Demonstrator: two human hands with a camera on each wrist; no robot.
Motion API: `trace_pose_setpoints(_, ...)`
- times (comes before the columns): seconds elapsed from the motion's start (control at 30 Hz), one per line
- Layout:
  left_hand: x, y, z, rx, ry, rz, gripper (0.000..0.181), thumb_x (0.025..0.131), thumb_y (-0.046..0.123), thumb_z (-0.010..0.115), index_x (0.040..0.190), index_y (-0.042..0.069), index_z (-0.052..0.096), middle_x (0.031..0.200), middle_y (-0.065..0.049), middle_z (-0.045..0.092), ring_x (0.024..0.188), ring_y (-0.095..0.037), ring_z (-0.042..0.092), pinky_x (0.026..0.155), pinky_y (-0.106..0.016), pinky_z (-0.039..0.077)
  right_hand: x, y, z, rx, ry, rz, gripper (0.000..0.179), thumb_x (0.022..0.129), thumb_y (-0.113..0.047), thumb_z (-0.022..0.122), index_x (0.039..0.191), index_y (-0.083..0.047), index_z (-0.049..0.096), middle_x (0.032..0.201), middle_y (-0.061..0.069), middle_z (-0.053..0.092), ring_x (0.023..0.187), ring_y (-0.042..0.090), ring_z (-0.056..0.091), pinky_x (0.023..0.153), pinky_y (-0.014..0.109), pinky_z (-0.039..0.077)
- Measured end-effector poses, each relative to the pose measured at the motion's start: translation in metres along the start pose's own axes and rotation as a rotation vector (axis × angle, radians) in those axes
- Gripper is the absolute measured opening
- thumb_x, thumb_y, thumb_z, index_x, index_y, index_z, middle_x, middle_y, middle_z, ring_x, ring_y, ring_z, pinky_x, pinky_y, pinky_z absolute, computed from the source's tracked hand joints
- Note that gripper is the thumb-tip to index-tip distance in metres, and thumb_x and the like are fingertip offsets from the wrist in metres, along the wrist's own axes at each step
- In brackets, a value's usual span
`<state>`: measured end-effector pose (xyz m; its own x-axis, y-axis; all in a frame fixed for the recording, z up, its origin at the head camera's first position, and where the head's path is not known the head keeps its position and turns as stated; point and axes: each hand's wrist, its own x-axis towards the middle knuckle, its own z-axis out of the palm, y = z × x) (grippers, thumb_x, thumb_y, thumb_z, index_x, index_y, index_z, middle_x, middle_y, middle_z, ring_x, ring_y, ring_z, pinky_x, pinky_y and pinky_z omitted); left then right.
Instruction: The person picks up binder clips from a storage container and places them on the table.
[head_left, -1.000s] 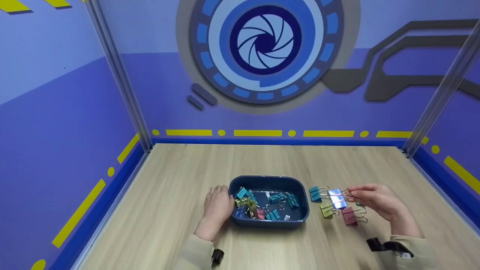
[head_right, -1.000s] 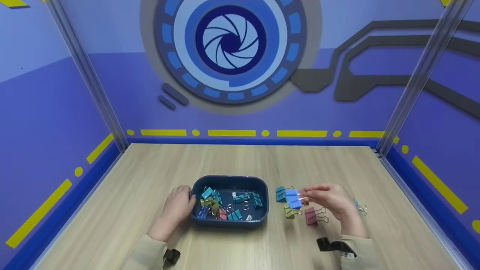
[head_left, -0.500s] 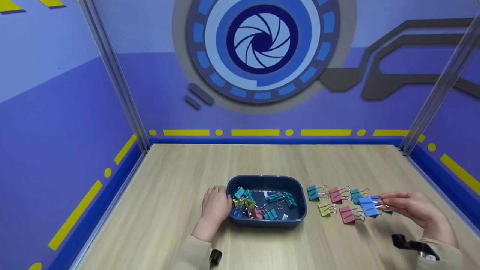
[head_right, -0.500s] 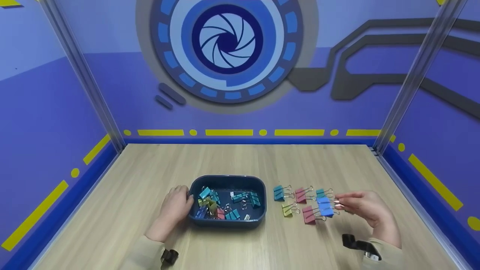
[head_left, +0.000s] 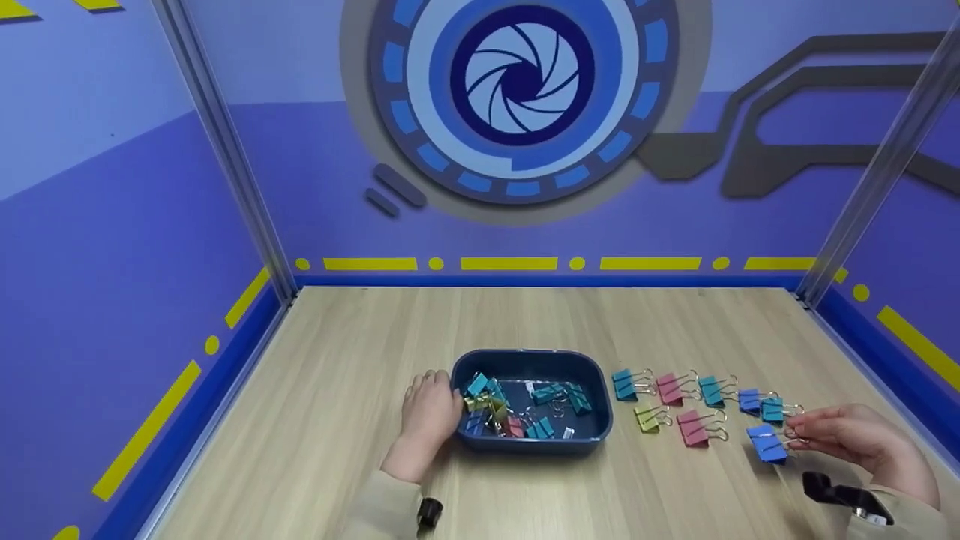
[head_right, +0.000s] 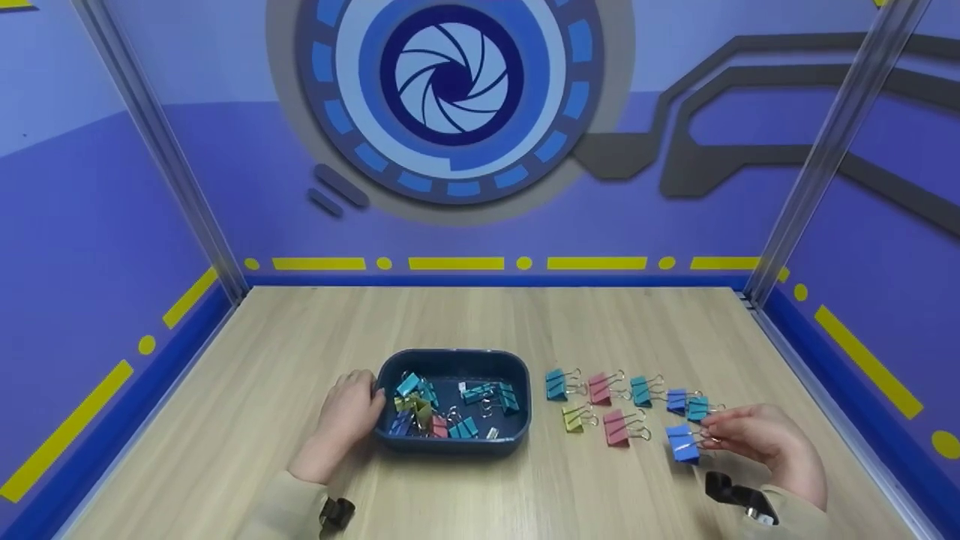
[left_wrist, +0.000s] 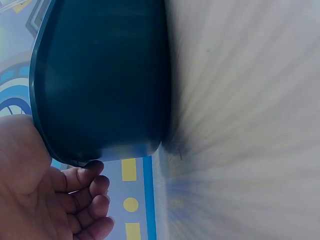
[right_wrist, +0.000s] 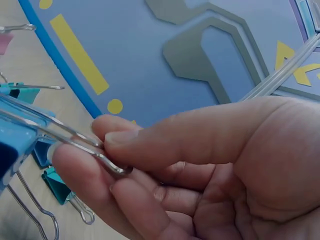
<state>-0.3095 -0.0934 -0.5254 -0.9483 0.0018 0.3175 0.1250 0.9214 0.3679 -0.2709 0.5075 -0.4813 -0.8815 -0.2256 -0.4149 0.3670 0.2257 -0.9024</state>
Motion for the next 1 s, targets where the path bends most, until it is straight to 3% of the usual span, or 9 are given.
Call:
trace_pose_setpoints(0.2, -0.003, -0.001, 0.002, -0.001, -0.001, 0.004, 0.026, 0.094, 0.020, 0.065, 0.106, -0.003, 0.066, 0.103, -0.019, 0.068, 0.103, -0.036, 0.061, 0.090, -0.049, 0.049, 0.003, 0.007, 0.003, -0.022, -0.043, 0.005, 0.024, 0.100, 0.001, 0.055, 0.106, 0.000, 0.077, 0.095, 0.003, 0.079, 0.088, 0.014, 0.077, 0.083, 0.029, 0.061)
trace_pose_setpoints(0.53, -0.005, -0.002, 0.002, 0.006, -0.003, 0.012, 0.025, 0.094, 0.019, 0.065, 0.104, -0.003, 0.065, 0.102, -0.019, 0.067, 0.101, -0.036, 0.061, 0.089, -0.050, 0.049, 0.008, 0.004, 0.014, -0.079, 0.158, 0.171, 0.018, 0.097, -0.002, 0.061, 0.104, 0.003, 0.077, 0.092, 0.006, 0.079, 0.086, 0.019, 0.077, 0.083, 0.036, 0.061)
trace_pose_setpoints(0.67, -0.003, 0.000, 0.000, -0.009, -0.016, -0.005, 0.028, 0.095, 0.020, 0.065, 0.109, -0.004, 0.065, 0.106, -0.020, 0.068, 0.104, -0.037, 0.061, 0.092, -0.050, 0.049, 0.008, 0.001, 0.017, -0.124, 0.179, 0.186, 0.019, 0.098, -0.003, 0.060, 0.106, 0.003, 0.077, 0.092, 0.006, 0.079, 0.086, 0.019, 0.076, 0.083, 0.036, 0.061)
trace_pose_setpoints(0.8, -0.001, 0.001, -0.001, -0.013, -0.017, -0.010, 0.029, 0.095, 0.021, 0.065, 0.111, -0.004, 0.065, 0.108, -0.020, 0.068, 0.105, -0.037, 0.061, 0.093, -0.050, 0.048, 0.007, -0.002, 0.018, -0.066, 0.179, 0.186, 0.018, 0.096, 0.000, 0.060, 0.104, 0.002, 0.077, 0.093, 0.007, 0.079, 0.086, 0.021, 0.076, 0.084, 0.039, 0.061)
trace_pose_setpoints(0.9, 0.000, 0.001, -0.001, -0.006, -0.019, -0.011, 0.029, 0.096, 0.021, 0.064, 0.110, -0.004, 0.065, 0.109, -0.020, 0.068, 0.106, -0.037, 0.061, 0.092, -0.050, 0.048, 0.004, -0.007, 0.018, -0.134, 0.155, 0.149, 0.018, 0.095, -0.002, 0.063, 0.106, 0.000, 0.077, 0.095, 0.004, 0.079, 0.086, 0.016, 0.076, 0.082, 0.034, 0.061)
trace_pose_setpoints(1.0, 0.000, 0.001, 0.000, -0.001, -0.018, -0.012, 0.028, 0.095, 0.021, 0.065, 0.109, -0.003, 0.065, 0.107, -0.019, 0.068, 0.105, -0.036, 0.061, 0.091, -0.050, 0.048, 0.002, -0.016, 0.020, -0.294, 0.179, 0.125, 0.021, 0.095, -0.012, 0.067, 0.110, 0.000, 0.076, 0.094, -0.005, 0.078, 0.083, 0.010, 0.073, 0.078, 0.029, 0.058)
